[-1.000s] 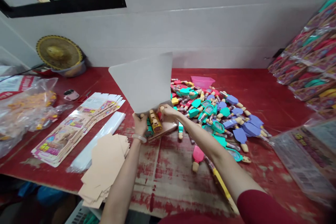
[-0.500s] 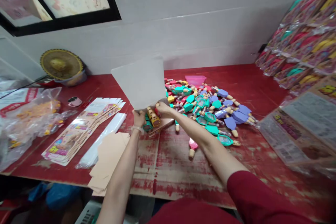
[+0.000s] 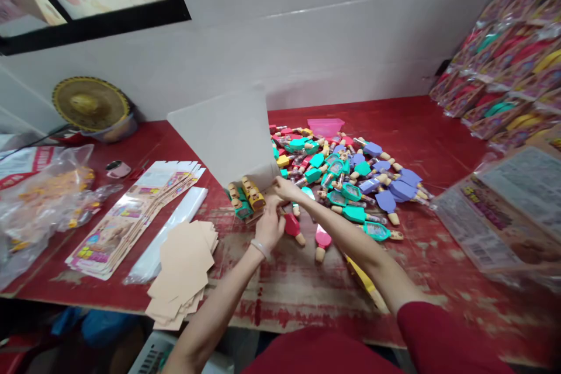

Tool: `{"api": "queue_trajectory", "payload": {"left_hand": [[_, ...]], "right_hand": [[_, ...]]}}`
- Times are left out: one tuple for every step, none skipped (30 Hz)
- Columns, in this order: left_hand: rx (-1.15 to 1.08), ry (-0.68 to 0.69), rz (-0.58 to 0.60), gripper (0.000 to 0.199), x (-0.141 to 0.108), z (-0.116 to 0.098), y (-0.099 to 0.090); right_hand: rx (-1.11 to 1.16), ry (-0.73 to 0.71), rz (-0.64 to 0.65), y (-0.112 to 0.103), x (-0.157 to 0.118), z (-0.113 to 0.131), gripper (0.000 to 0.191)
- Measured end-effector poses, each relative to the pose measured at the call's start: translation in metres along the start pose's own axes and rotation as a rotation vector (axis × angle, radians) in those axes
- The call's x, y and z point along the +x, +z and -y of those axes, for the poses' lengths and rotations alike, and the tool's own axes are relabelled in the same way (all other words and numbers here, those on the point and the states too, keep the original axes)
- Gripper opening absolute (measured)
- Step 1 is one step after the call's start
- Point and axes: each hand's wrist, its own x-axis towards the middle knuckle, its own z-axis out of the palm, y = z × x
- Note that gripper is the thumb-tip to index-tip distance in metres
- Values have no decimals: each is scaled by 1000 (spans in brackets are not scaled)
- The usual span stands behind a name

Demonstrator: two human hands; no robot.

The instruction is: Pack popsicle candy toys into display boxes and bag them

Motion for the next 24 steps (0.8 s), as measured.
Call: {"api": "queue_trajectory", "payload": {"left_hand": [[27, -10, 67, 33, -9, 0, 13], [49, -27, 114, 34, -17, 0, 25], [75, -51, 152, 37, -23, 0, 37], [108, -76, 192, 44, -27, -1, 50], [152, -104, 233, 54, -30, -2, 61], [201, -130, 272, 64, -31, -3, 73], [247, -151, 307, 71, -32, -5, 82], [287, -168, 337, 75, -33, -7, 90], [309, -174, 356, 77, -34, -9, 94], [308, -164, 361, 79, -34, -10, 94], [292, -141, 356, 80, -35, -12, 90], [267, -104, 342, 80, -35, -15, 81], [243, -58, 316, 78, -33, -18, 67], [227, -12, 284, 75, -29, -24, 50], [233, 26, 249, 71, -20, -30, 29], [267, 50, 240, 67, -8, -39, 8], [353, 40, 252, 65, 8, -47, -13], [476, 18, 300, 63, 27, -56, -33], [610, -14, 355, 61, 49, -64, -49], [729, -36, 468, 61, 72, -70, -62], [762, -37, 534, 57, 95, -74, -70], [787, -36, 573, 48, 116, -77, -74], [812, -36, 616, 39, 133, -78, -75], [827, -37, 645, 33, 148, -79, -72]], "right_hand": [[-102, 53, -45, -14, -17, -6, 20], [-205, 106, -94, -27, -39, -13, 17], [-298, 167, -148, -36, -63, -21, 18], [-382, 228, -188, -40, -89, -30, 23], [-457, 288, -211, -37, -116, -39, 30], [-519, 345, -213, -29, -140, -48, 37], [-563, 379, -192, -16, -162, -58, 45], [-630, 399, -180, -1, -180, -67, 52], [-766, 415, -133, 15, -193, -77, 56], [-850, 427, -130, 30, -203, -86, 57], [-910, 440, -128, 42, -209, -94, 57], [-950, 449, -129, 50, -213, -102, 56], [-958, 455, -136, 54, -215, -108, 56], [-947, 455, -137, 54, -217, -114, 55], [-926, 447, -136, 52, -218, -120, 55], [-897, 432, -136, 49, -220, -124, 55], [-864, 413, -140, 46, -222, -128, 55], [-830, 392, -148, 43, -225, -131, 56], [-805, 372, -161, 42, -227, -134, 56], [-793, 353, -179, 42, -230, -136, 57], [-797, 337, -203, 44, -232, -138, 56], [-814, 321, -229, 47, -233, -140, 56], [-840, 302, -258, 51, -235, -142, 54], [-870, 279, -287, 55, -236, -145, 52]]}}
